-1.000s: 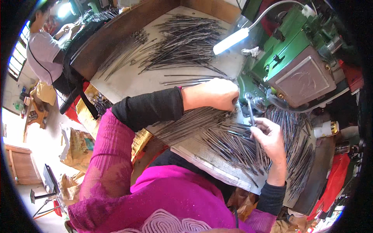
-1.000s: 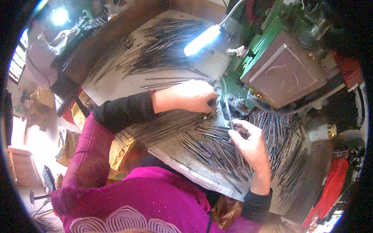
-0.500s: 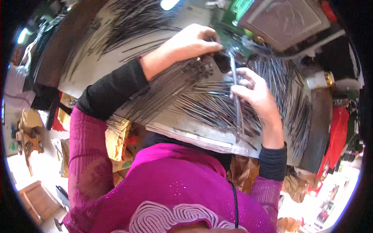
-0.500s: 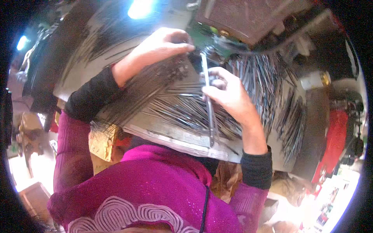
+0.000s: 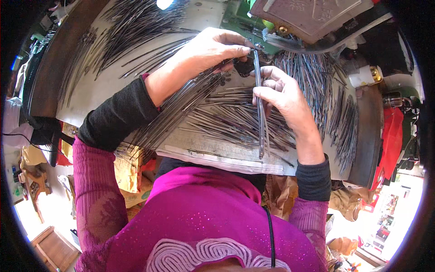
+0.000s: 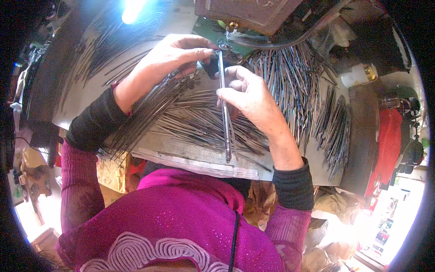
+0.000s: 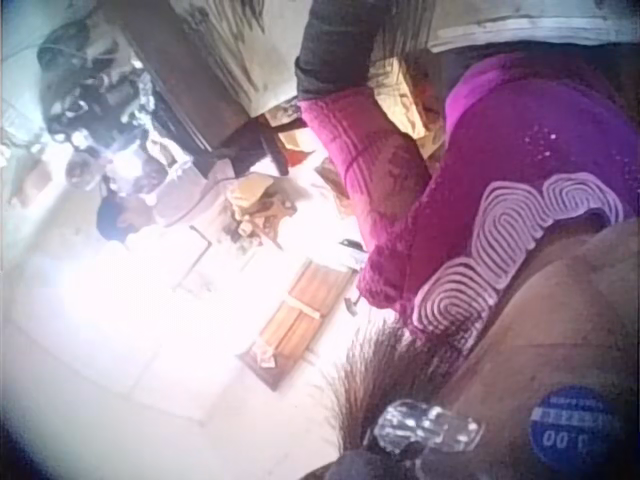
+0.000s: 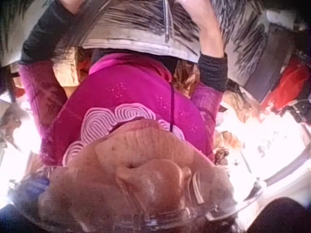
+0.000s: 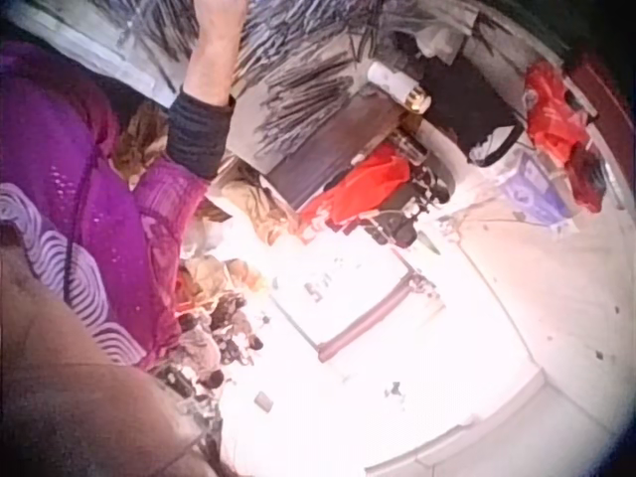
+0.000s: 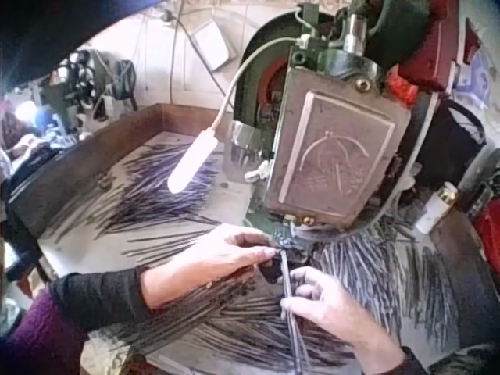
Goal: The person picks up metal umbrella rib components from a pile, aligns their ends, and joins them together using a tabletop machine.
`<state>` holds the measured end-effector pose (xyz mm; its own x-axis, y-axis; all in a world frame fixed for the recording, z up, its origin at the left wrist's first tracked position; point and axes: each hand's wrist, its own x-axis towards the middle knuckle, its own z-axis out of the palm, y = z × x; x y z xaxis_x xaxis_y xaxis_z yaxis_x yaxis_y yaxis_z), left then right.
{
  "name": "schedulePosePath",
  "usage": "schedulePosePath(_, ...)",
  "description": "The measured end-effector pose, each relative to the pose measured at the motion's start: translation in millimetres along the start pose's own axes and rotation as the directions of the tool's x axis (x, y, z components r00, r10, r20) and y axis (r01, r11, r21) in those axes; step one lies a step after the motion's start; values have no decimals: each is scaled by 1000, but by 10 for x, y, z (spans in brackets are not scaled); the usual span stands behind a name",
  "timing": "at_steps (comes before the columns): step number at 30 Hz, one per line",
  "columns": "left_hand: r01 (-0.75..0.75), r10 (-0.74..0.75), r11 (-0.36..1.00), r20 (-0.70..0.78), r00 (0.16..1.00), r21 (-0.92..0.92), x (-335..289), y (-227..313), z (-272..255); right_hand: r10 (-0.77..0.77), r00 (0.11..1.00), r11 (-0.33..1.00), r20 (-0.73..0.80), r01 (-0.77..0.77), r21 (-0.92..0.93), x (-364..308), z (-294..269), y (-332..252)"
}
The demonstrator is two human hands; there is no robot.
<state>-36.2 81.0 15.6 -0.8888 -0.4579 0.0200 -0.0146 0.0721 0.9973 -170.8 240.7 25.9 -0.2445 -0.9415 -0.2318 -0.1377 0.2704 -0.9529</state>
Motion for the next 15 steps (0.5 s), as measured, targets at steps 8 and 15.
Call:
schedulePosePath(8, -69, 70, 998, -28, 997, 11, 110, 12, 43, -32, 998, 989, -50, 39, 142, 45, 4, 12)
schedulePosePath(15, -93, 96, 993, -31, 995, 78, 176, 27, 37, -39, 998, 977, -52, 49, 206, 103, -2, 54)
